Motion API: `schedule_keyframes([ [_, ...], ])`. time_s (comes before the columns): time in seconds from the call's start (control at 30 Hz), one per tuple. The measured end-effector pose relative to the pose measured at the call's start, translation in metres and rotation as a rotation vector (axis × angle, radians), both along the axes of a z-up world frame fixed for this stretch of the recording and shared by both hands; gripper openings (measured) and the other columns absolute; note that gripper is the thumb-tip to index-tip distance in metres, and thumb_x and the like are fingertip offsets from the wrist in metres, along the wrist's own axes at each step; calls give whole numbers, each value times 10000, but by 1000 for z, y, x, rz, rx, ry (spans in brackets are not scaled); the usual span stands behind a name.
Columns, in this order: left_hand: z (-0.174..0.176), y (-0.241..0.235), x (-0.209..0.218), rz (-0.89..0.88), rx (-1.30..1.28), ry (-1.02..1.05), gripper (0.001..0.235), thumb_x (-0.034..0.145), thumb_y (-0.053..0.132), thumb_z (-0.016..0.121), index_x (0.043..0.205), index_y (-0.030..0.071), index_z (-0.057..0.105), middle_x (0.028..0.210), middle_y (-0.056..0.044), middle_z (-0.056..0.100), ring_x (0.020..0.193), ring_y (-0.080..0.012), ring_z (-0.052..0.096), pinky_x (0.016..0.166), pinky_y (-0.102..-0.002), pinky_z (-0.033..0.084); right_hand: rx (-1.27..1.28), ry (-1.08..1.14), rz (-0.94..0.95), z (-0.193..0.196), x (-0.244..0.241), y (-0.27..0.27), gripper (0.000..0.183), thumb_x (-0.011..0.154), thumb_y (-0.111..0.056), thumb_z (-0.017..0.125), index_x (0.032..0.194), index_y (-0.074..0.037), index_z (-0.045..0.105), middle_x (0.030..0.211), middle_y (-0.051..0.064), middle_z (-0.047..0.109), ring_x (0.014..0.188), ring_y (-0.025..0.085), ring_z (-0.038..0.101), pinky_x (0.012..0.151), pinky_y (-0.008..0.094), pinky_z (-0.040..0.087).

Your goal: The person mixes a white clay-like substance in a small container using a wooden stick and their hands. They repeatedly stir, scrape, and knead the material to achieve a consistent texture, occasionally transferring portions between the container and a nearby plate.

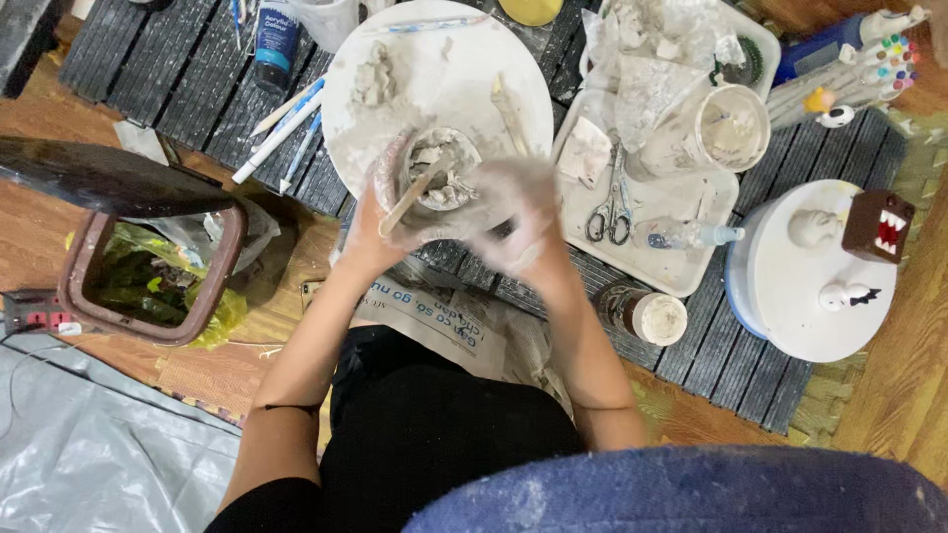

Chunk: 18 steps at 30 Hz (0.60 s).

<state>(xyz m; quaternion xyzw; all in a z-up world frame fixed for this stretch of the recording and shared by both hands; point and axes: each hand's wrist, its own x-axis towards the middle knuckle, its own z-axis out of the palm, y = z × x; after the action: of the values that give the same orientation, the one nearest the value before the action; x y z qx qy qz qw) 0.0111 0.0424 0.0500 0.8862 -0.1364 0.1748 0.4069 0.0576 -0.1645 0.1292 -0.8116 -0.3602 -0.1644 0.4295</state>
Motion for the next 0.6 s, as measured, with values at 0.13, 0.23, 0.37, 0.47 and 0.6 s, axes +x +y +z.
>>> schedule_keyframes([
  [0.13, -11, -10, 3, -18, -218, -89, 845, 893, 327, 872, 1540, 107, 375, 1633, -241, 330, 1501, -410, 438, 1277, -464, 400, -297, -397, 0, 6, -19, 43, 520, 758, -384, 788, 1205, -173, 630, 1040, 61, 619, 863, 232, 625, 764, 432, 549],
  [0.23, -10, -19, 11, -49, -597, -18, 1153, 929, 350, 910, 1636, 94, 36, 1600, -201, 433, 1482, -355, 495, 1293, -410, 411, -212, -342, -10, -4, 4, 58, 258, 941, -272, 759, 1134, -190, 610, 1069, 32, 649, 902, 197, 657, 736, 306, 542],
  [0.37, -8, -17, 13, 162, -306, -15, 1411, 668, 419, 1037, 1600, 28, 54, 1444, -192, 584, 1340, -329, 606, 1194, -400, 455, 122, 179, -100, -24, 34, 25, 56, 1123, -159, 607, 1125, -105, 592, 990, 37, 668, 801, 108, 645, 654, 215, 547],
  [0.47, -9, -15, 14, 166, -293, -17, 1408, 653, 432, 1049, 1593, 8, 90, 1443, -193, 585, 1347, -330, 602, 1201, -396, 449, 576, 545, 103, -34, 46, -4, 77, 1125, -97, 553, 1190, -57, 546, 1021, 81, 617, 763, 123, 608, 620, 232, 537],
  [0.6, -16, -16, 16, 83, -531, 72, 1378, 657, 479, 1010, 1586, -20, 122, 1481, -204, 540, 1355, -356, 587, 1211, -428, 431, 744, 627, 156, -38, 42, -24, 166, 1075, -23, 520, 1218, -64, 445, 1138, 107, 578, 854, 168, 658, 683, 281, 620],
])
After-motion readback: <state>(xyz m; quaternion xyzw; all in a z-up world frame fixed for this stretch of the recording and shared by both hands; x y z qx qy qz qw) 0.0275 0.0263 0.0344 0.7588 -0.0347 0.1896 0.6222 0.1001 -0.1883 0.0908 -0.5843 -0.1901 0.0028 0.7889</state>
